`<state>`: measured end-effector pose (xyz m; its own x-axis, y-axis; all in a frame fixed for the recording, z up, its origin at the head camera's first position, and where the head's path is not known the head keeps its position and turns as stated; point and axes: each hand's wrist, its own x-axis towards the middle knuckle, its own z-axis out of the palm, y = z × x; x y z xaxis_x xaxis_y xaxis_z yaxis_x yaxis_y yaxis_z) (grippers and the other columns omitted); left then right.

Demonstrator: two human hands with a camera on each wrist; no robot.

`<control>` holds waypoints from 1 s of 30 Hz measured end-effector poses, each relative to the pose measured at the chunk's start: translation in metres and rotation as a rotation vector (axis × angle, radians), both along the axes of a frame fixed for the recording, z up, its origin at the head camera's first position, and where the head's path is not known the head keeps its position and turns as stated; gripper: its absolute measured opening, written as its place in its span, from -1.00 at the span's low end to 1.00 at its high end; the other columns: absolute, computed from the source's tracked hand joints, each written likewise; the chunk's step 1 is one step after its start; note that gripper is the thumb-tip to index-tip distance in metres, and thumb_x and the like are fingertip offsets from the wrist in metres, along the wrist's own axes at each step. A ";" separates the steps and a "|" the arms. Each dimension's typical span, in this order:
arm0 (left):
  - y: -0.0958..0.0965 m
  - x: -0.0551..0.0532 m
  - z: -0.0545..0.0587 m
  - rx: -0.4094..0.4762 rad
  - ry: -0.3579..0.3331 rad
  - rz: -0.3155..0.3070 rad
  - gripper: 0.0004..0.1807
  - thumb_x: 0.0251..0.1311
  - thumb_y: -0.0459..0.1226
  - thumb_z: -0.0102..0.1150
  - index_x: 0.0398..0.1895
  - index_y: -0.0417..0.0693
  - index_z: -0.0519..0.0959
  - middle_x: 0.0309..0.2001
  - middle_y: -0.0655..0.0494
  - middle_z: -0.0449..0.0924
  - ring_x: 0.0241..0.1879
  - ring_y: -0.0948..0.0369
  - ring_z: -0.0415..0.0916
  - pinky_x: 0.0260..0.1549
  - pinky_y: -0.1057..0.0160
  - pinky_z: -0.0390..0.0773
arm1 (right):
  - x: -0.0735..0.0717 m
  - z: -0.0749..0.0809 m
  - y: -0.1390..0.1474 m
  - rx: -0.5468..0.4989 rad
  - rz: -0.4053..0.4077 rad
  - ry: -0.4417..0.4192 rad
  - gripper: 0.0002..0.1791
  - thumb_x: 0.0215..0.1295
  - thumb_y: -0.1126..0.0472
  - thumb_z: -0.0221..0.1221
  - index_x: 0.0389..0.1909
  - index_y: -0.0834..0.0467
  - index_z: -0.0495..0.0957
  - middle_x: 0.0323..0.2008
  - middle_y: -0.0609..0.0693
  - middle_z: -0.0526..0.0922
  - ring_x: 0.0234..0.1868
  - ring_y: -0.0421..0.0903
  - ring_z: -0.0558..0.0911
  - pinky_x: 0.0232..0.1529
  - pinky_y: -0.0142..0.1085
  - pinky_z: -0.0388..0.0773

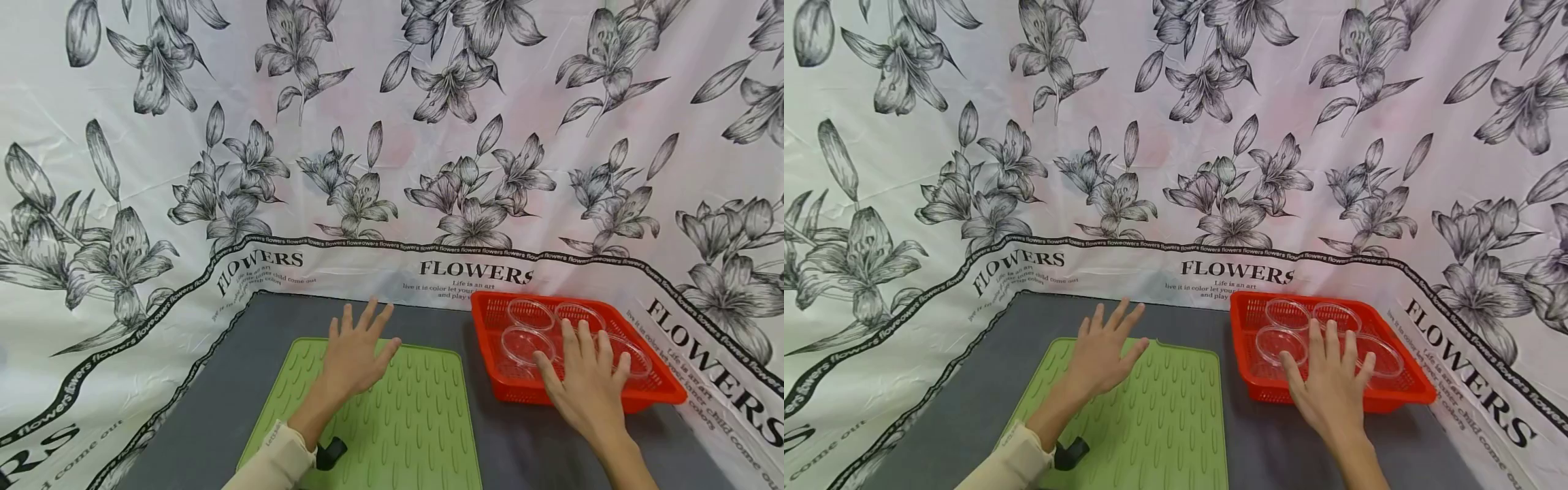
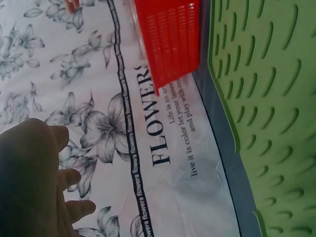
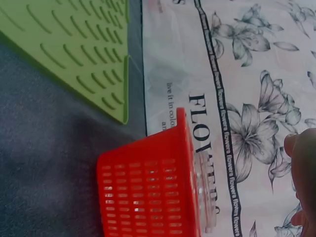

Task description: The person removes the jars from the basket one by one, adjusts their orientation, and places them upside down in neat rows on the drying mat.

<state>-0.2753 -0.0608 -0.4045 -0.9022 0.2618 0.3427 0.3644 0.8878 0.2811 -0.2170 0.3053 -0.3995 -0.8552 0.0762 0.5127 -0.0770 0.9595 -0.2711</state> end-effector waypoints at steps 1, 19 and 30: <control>0.002 0.000 -0.002 -0.005 -0.005 -0.004 -0.28 0.49 0.28 -0.22 0.64 0.45 -0.02 0.67 0.16 -0.10 0.61 -0.31 -0.16 0.49 -0.41 -0.02 | 0.000 -0.001 0.001 0.001 -0.006 -0.007 -0.07 0.44 -0.25 0.05 0.60 0.20 0.00 0.49 0.48 0.09 0.49 0.51 -0.05 0.37 0.57 -0.36; 0.021 0.012 -0.031 -0.017 -0.025 -0.085 -0.36 0.51 0.24 -0.21 0.55 0.30 0.29 0.56 0.03 0.24 0.52 -0.33 0.13 0.41 -0.44 0.14 | -0.009 -0.019 0.017 -0.008 -0.056 -0.023 -0.11 0.45 -0.30 0.02 0.49 0.31 0.19 0.36 0.55 0.26 0.34 0.53 0.12 0.29 0.53 -0.13; 0.030 0.026 -0.055 0.001 -0.077 -0.082 -0.40 0.49 0.24 -0.19 0.41 0.23 0.46 0.49 0.02 0.36 0.45 -0.31 0.26 0.30 -0.46 0.29 | -0.021 -0.030 0.013 -0.031 -0.033 -0.035 -0.09 0.43 -0.29 0.08 0.42 0.41 0.25 0.31 0.51 0.35 0.30 0.50 0.21 0.24 0.46 0.04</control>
<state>-0.2491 -0.0305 -0.4594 -0.9014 0.3359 0.2731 0.4133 0.8555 0.3120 -0.2378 0.3188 -0.4298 -0.8692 0.1202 0.4796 -0.0352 0.9525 -0.3025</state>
